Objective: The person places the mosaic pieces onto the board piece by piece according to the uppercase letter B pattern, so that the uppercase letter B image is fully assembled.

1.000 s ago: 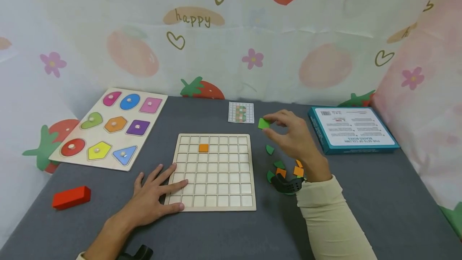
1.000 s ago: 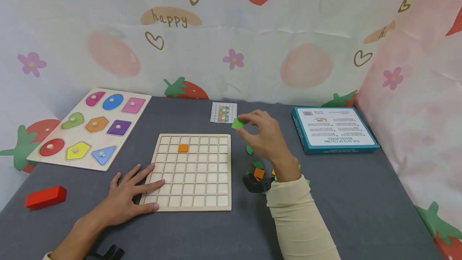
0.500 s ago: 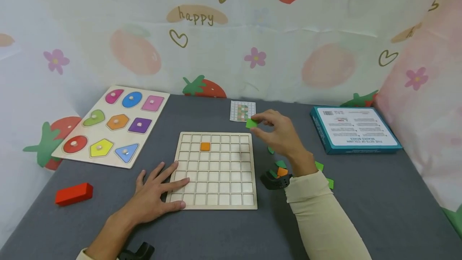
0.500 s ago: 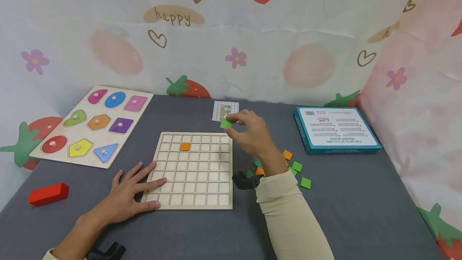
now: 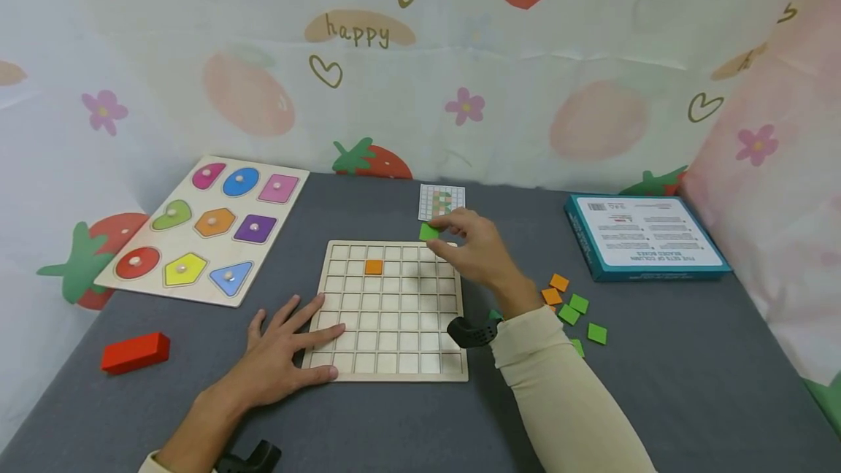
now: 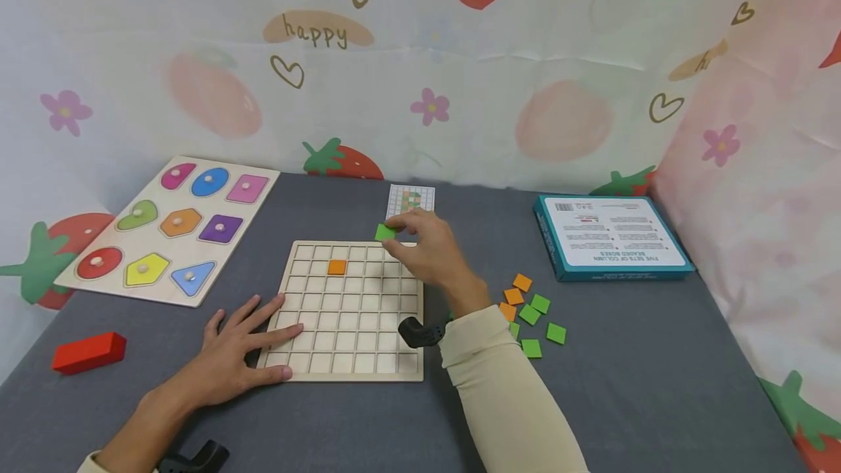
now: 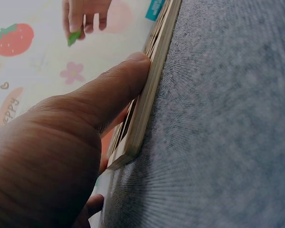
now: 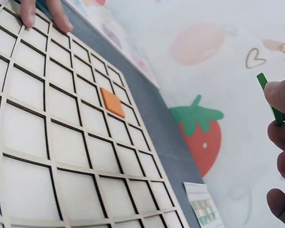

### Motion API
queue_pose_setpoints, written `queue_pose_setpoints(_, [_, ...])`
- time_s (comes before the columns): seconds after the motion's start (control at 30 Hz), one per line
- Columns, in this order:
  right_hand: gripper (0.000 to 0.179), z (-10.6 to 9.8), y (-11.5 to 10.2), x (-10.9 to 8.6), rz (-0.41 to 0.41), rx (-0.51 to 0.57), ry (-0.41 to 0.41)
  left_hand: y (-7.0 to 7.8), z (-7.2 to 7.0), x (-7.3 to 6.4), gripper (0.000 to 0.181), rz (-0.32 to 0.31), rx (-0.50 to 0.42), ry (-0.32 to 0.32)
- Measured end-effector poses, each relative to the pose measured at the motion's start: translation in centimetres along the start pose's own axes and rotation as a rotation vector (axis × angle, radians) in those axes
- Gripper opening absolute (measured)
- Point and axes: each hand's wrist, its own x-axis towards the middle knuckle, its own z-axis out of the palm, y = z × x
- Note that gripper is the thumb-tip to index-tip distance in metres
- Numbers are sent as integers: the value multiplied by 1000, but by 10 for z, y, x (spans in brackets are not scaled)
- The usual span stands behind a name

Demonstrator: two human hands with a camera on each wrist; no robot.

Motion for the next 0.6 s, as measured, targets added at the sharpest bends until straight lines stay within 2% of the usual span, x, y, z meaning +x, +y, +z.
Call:
queue_pose_setpoints(0.47, [26,33,7,8,32,0,-91,0,0,0,62,7,-3,3])
queue_pose_setpoints(0.6, [27,41,8,10,63,6,-119,0,0,0,62,0,-1,-2])
